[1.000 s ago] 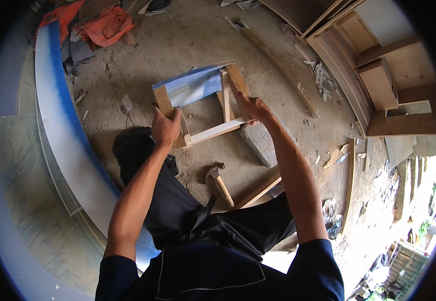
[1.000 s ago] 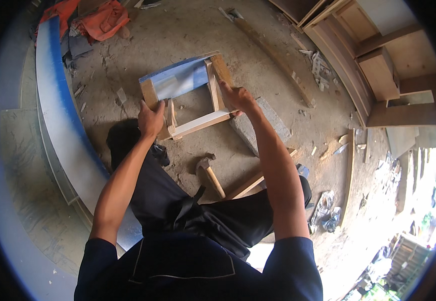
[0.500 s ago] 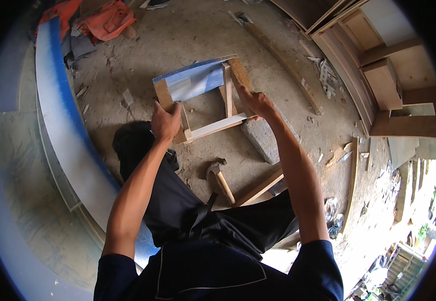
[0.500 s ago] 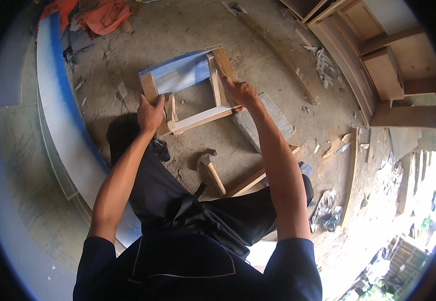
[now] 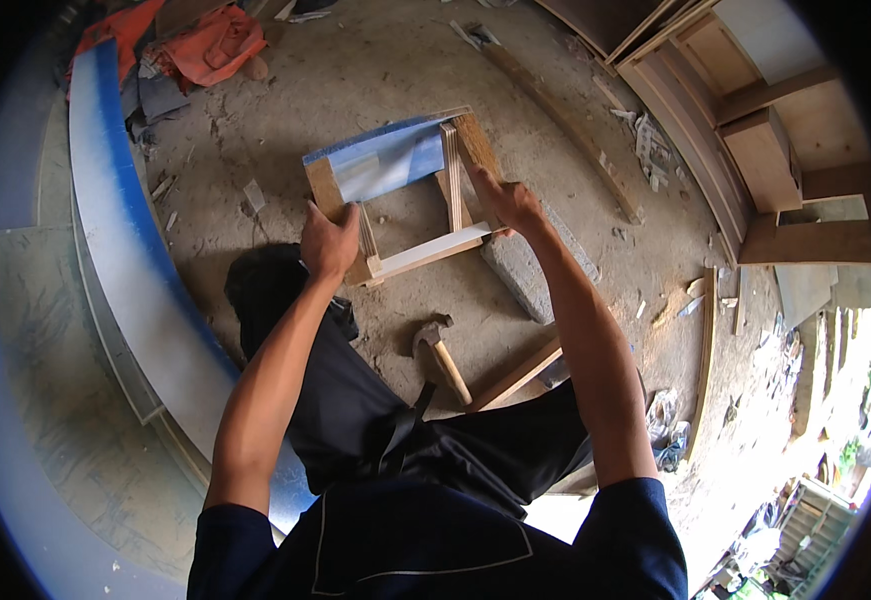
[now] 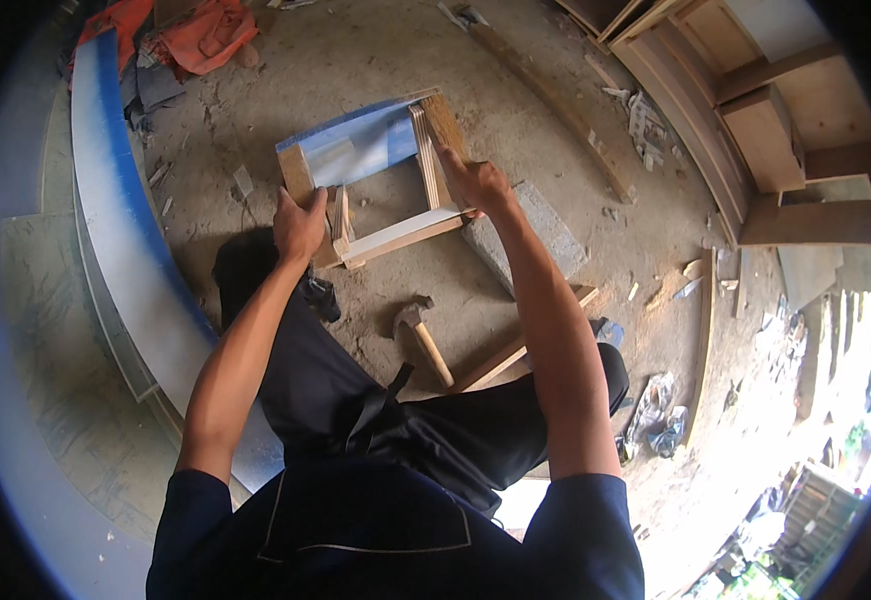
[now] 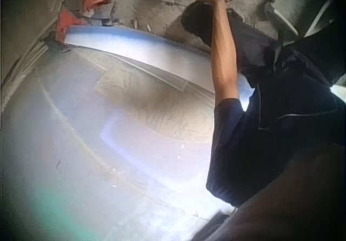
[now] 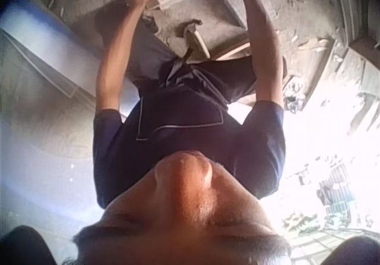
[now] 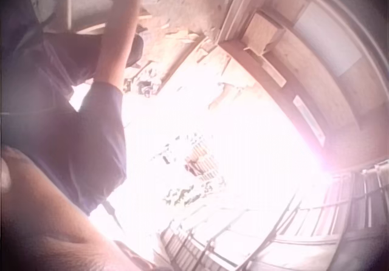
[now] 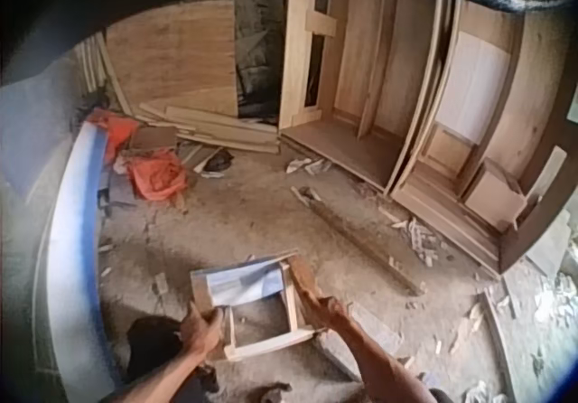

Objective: The person sits on the floor and uses a hand saw to cut a wooden plank. They position the plank on a concrete block and saw through it, creating a cut piece.

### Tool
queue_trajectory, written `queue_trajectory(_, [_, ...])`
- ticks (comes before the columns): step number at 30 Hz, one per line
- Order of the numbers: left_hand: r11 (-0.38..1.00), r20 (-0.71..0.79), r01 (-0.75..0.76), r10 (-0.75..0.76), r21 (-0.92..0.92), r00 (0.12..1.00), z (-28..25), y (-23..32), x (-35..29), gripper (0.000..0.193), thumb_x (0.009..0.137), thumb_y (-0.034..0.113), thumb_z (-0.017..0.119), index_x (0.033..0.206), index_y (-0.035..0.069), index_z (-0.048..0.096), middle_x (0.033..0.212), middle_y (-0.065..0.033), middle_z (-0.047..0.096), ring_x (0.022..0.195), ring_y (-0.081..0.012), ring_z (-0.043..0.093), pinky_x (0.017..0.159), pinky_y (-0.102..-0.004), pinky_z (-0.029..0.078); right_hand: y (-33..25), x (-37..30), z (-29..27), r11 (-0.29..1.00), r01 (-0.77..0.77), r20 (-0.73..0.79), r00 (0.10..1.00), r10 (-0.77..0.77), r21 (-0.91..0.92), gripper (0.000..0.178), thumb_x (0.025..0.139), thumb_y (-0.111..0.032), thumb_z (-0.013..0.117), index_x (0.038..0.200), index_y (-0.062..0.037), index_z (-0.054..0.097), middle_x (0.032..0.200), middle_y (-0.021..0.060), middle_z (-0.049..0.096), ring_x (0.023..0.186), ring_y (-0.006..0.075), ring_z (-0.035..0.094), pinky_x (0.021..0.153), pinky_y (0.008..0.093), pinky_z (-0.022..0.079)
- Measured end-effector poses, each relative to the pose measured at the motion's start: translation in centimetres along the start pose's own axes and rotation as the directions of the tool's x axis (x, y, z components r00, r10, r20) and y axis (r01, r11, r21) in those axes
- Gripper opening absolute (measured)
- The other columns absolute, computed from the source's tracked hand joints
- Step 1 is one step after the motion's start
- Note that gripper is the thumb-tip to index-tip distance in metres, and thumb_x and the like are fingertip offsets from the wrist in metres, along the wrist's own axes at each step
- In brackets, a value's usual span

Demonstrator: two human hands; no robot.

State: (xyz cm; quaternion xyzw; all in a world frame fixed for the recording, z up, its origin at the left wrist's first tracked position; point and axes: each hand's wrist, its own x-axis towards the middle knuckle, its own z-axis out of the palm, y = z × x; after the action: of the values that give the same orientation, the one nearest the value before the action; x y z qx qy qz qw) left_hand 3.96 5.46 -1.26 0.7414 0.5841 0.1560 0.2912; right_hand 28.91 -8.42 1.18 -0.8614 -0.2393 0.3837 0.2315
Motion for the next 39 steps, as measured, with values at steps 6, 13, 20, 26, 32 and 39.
queue_trajectory(6, [0.999, -0.093, -0.043, 0.044, 0.013, 0.995, 0.6, -0.5, 0.4, 0.076, 0.08, 0.048, 0.063, 0.125, -0.01, 0.044, 0.108, -0.0309, 0.061, 0.101, -0.0437, 0.06, 0.086, -0.0467, 0.048, -0.2, 0.2, 0.2, 1.0, -0.03, 0.0, 1.0, 0.03, -0.003, 0.094, 0.078, -0.081, 0.038, 0.095, 0.0071, 0.067, 0.078, 0.0229, 0.066, 0.062, 0.0283, 0.069, 0.056, 0.034, 0.057])
queue_trajectory(13, [0.999, -0.047, -0.026, 0.024, -0.038, 0.999, 0.5, -0.3, 0.0, 0.076, 0.08, 0.048, 0.063, 0.125, -0.01, 0.045, 0.107, -0.0321, 0.06, 0.1, -0.0442, 0.06, 0.086, -0.0464, 0.049, -0.1, -0.3, 0.0, 1.0, 0.016, 0.001, 1.0, -0.016, -0.018, 0.093, 0.08, -0.08, 0.035, 0.091, 0.0067, 0.067, 0.066, 0.0194, 0.064, 0.055, 0.0242, 0.066, 0.05, 0.0322, 0.054])
queue_trajectory(20, [0.996, -0.129, -0.084, 0.086, 0.021, 0.988, 1.2, -1.6, 0.7, 0.076, 0.08, 0.048, 0.063, 0.123, -0.011, 0.045, 0.105, -0.0317, 0.061, 0.097, -0.0443, 0.061, 0.084, -0.0469, 0.049, -0.5, 0.1, 0.0, 1.0, 0.01, 0.038, 0.999, -0.011, 0.012, 0.091, 0.082, -0.077, 0.036, 0.094, 0.0083, 0.067, 0.07, 0.0199, 0.065, 0.058, 0.0266, 0.068, 0.051, 0.0335, 0.056])
queue_trajectory(26, [0.999, -0.049, -0.044, 0.043, -0.032, 0.998, 0.3, -0.5, 0.3, 0.078, 0.079, 0.049, 0.063, 0.125, -0.011, 0.044, 0.106, -0.0319, 0.061, 0.099, -0.0439, 0.061, 0.085, -0.0463, 0.049, 0.2, -0.1, 0.2, 0.999, 0.036, -0.016, 0.999, -0.036, 0.006, 0.092, 0.081, -0.078, 0.037, 0.095, 0.0079, 0.067, 0.068, 0.0203, 0.065, 0.056, 0.0257, 0.068, 0.05, 0.0316, 0.055])
queue_trajectory(32, [0.999, -0.065, -0.041, 0.041, -0.005, 0.997, 0.7, -0.9, 0.6, 0.08, 0.079, 0.049, 0.063, 0.128, -0.01, 0.043, 0.109, -0.03, 0.061, 0.1, -0.0431, 0.06, 0.086, -0.0461, 0.049, 0.4, 0.6, 0.4, 0.999, -0.004, -0.014, 1.0, 0.003, -0.032, 0.091, 0.081, -0.078, 0.036, 0.098, 0.0051, 0.067, 0.069, 0.0183, 0.066, 0.055, 0.025, 0.067, 0.047, 0.0309, 0.054])
queue_trajectory(39, [0.998, -0.015, -0.062, 0.062, -0.019, 0.998, 0.2, -1.7, 1.3, 0.08, 0.077, 0.051, 0.062, 0.128, -0.008, 0.044, 0.113, -0.0283, 0.06, 0.103, -0.0427, 0.059, 0.088, -0.0474, 0.048, -0.2, -1.7, 0.6, 1.0, -0.01, 0.023, 1.0, 0.01, -0.007, 0.091, 0.083, -0.077, 0.034, 0.097, 0.0066, 0.066, 0.066, 0.0157, 0.065, 0.052, 0.0216, 0.066, 0.045, 0.0279, 0.052])
